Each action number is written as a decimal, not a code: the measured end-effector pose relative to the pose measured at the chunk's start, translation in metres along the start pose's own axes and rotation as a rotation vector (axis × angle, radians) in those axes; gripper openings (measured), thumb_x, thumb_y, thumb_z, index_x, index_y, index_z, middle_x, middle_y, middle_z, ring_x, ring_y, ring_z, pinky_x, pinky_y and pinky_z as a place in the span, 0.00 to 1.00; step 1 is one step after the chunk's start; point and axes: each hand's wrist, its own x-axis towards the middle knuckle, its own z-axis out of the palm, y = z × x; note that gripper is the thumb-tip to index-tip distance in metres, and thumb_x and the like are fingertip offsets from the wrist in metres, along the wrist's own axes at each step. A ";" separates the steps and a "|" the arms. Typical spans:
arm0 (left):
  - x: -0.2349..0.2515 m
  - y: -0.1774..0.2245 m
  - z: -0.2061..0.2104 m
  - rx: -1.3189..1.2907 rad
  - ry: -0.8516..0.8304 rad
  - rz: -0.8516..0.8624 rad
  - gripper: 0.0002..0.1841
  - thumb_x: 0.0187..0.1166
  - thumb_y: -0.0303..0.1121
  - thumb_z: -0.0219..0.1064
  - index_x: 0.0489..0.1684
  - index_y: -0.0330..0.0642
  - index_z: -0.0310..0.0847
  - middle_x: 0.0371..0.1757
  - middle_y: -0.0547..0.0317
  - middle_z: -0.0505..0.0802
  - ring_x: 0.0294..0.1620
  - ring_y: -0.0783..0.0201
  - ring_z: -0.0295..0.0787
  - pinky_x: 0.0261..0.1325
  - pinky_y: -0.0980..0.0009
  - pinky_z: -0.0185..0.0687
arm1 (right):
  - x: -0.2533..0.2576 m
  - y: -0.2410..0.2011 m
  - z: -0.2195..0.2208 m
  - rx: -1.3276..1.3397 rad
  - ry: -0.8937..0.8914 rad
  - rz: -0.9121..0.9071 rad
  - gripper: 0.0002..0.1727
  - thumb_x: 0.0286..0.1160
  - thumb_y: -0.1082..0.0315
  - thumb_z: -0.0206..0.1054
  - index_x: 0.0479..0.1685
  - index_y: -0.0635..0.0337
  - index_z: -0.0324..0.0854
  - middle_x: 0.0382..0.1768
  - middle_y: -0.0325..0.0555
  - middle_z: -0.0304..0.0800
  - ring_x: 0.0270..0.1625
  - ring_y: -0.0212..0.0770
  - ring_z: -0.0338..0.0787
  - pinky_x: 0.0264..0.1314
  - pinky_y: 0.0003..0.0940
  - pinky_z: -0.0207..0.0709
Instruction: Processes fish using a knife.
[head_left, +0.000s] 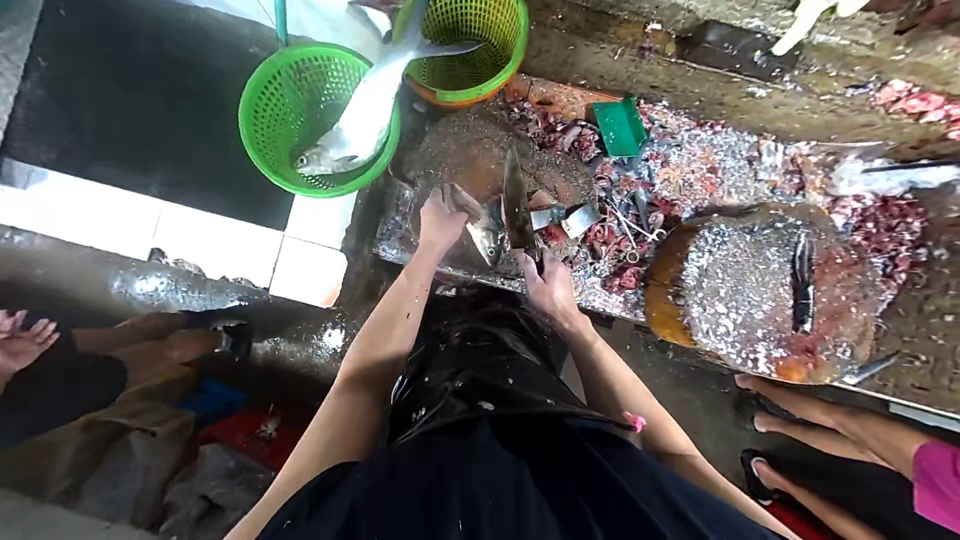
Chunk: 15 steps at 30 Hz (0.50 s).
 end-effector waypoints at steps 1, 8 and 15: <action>0.000 -0.001 0.000 0.099 0.001 -0.046 0.31 0.66 0.29 0.77 0.72 0.32 0.75 0.61 0.35 0.90 0.64 0.40 0.89 0.67 0.38 0.83 | 0.000 -0.003 0.003 -0.006 -0.008 0.002 0.34 0.87 0.36 0.51 0.60 0.60 0.82 0.35 0.54 0.89 0.39 0.54 0.91 0.44 0.61 0.83; 0.003 -0.063 -0.014 -0.216 -0.007 -0.195 0.23 0.69 0.35 0.81 0.61 0.33 0.85 0.55 0.39 0.94 0.52 0.49 0.96 0.59 0.49 0.94 | -0.009 -0.017 0.019 -0.029 -0.060 0.053 0.36 0.86 0.33 0.49 0.60 0.60 0.82 0.35 0.55 0.89 0.41 0.55 0.91 0.45 0.62 0.83; -0.021 -0.079 -0.034 -0.066 0.026 -0.255 0.19 0.76 0.42 0.75 0.54 0.34 0.87 0.47 0.43 0.96 0.42 0.52 0.99 0.51 0.49 0.98 | -0.023 -0.071 0.013 0.013 0.153 -0.233 0.28 0.91 0.42 0.50 0.64 0.57 0.77 0.25 0.46 0.84 0.22 0.44 0.86 0.23 0.48 0.82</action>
